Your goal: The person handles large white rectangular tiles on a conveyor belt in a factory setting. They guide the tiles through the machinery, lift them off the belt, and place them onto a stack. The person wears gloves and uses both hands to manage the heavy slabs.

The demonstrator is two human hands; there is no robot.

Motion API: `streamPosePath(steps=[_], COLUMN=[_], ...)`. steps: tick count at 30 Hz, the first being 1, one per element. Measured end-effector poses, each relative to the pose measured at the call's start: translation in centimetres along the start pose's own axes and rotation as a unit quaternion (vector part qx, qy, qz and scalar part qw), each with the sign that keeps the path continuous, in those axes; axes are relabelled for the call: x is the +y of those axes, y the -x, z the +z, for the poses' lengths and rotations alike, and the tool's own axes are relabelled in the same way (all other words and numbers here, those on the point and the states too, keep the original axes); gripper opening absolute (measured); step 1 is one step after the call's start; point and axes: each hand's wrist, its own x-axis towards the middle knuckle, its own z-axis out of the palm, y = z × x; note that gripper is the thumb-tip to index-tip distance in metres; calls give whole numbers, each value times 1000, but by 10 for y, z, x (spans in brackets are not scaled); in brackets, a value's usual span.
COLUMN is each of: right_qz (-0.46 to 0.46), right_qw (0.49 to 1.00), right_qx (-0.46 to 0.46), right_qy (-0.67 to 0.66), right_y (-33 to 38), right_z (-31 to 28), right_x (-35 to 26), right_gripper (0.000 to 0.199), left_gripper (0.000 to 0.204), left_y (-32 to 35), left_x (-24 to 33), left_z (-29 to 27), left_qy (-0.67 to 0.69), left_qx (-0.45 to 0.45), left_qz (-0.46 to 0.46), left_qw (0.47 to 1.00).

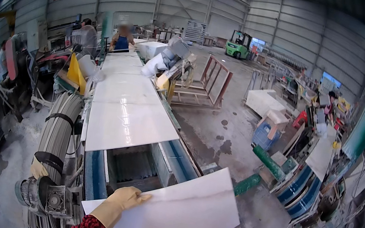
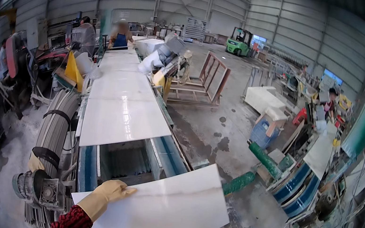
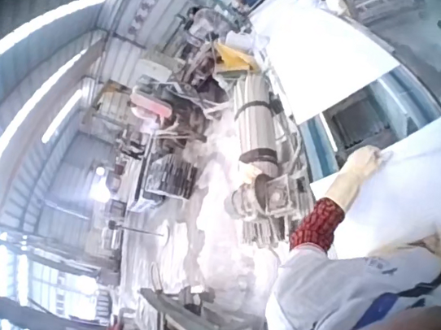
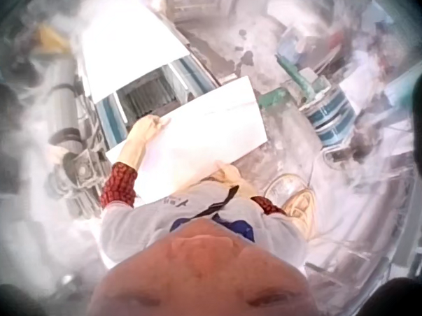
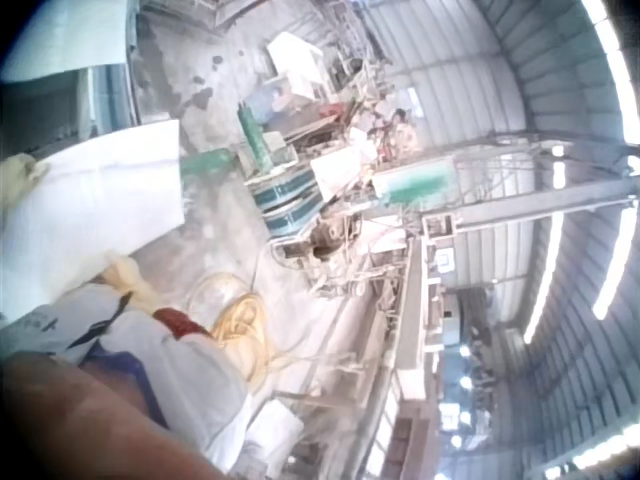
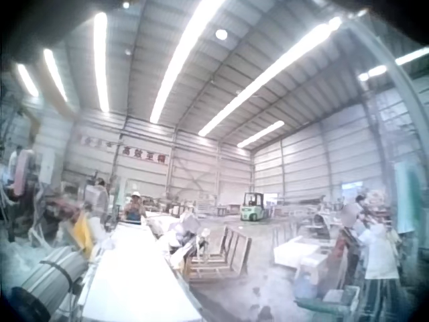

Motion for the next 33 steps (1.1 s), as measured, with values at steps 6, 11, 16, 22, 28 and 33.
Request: streamPosePath(steps=[6,11,16,22,28,33], right_qz=[-53,-180,-239,-269,-214,-220], right_qw=[993,953,916,852,832,824], right_qx=[67,200,308,443,498,484], right_qy=[-86,-140,-95,-72,-122,-199], right_y=[58,47,44,119,149,108], right_z=[-12,-114,-266,-397,-466,-522], right_x=[-88,-128,-189,-301,-362,-348], right_gripper=[48,35,27,46,37,52], left_gripper=[71,69,69,74,79,77], left_y=[2,-61,-141,-213,-228,-285], left_x=[129,244,360,485,555,560], left_z=[-25,14,91,201,272,335], left_qy=[-13,-8,32,161,162,204], left_qx=[32,77,126,-6,-117,-171], left_qz=[43,73,152,106,47,66], left_qw=[998,994,980,981,979,962])
